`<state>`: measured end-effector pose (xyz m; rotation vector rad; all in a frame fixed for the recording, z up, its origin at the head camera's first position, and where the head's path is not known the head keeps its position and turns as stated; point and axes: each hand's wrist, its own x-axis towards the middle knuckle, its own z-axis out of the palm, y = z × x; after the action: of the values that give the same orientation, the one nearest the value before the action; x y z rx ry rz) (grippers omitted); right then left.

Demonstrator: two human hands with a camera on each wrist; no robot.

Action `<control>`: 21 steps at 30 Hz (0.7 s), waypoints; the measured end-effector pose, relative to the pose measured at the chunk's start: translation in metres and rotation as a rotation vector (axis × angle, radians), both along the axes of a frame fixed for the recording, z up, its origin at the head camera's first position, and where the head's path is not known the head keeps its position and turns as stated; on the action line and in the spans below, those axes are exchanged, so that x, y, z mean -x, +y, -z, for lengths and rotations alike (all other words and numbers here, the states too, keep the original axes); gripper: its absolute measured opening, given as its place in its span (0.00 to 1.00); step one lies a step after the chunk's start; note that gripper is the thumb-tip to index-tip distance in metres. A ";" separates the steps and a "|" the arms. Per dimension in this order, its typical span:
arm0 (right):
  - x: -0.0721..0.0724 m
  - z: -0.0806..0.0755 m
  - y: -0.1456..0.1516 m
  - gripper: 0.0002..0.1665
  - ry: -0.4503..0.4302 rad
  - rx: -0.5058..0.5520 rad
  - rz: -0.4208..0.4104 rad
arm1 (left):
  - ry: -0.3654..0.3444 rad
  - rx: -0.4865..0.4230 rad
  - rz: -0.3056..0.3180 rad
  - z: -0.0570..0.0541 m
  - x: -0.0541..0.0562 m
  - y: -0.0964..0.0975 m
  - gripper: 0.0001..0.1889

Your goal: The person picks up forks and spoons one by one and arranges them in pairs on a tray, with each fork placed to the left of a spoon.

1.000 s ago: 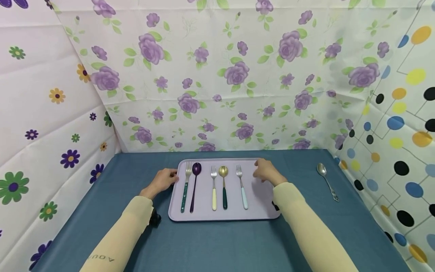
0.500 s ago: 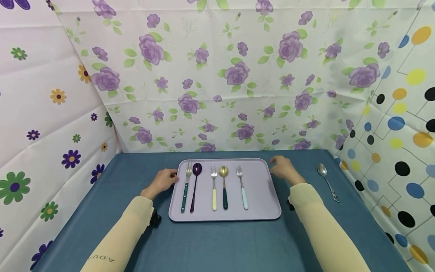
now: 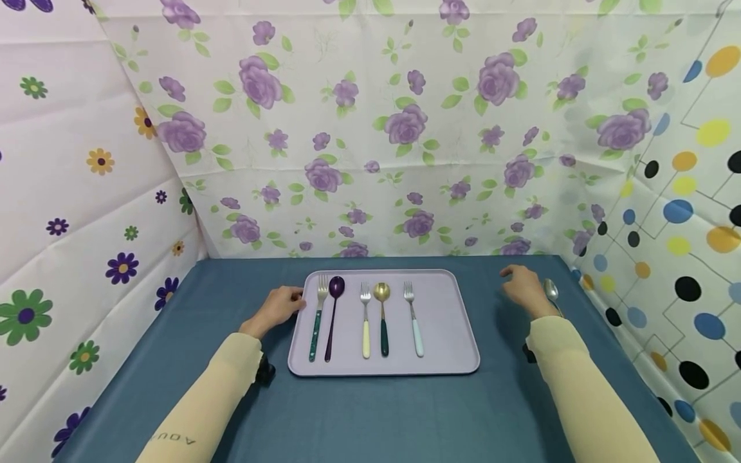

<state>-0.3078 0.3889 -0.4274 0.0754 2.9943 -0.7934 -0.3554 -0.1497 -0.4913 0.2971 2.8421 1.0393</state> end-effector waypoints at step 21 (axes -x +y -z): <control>-0.016 0.007 0.056 0.27 0.007 -0.031 0.108 | 0.022 0.009 0.016 -0.002 0.000 0.000 0.07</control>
<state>-0.2921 0.4451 -0.4344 0.2386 3.0315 -0.7574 -0.3554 -0.1498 -0.4889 0.3324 2.8583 1.0260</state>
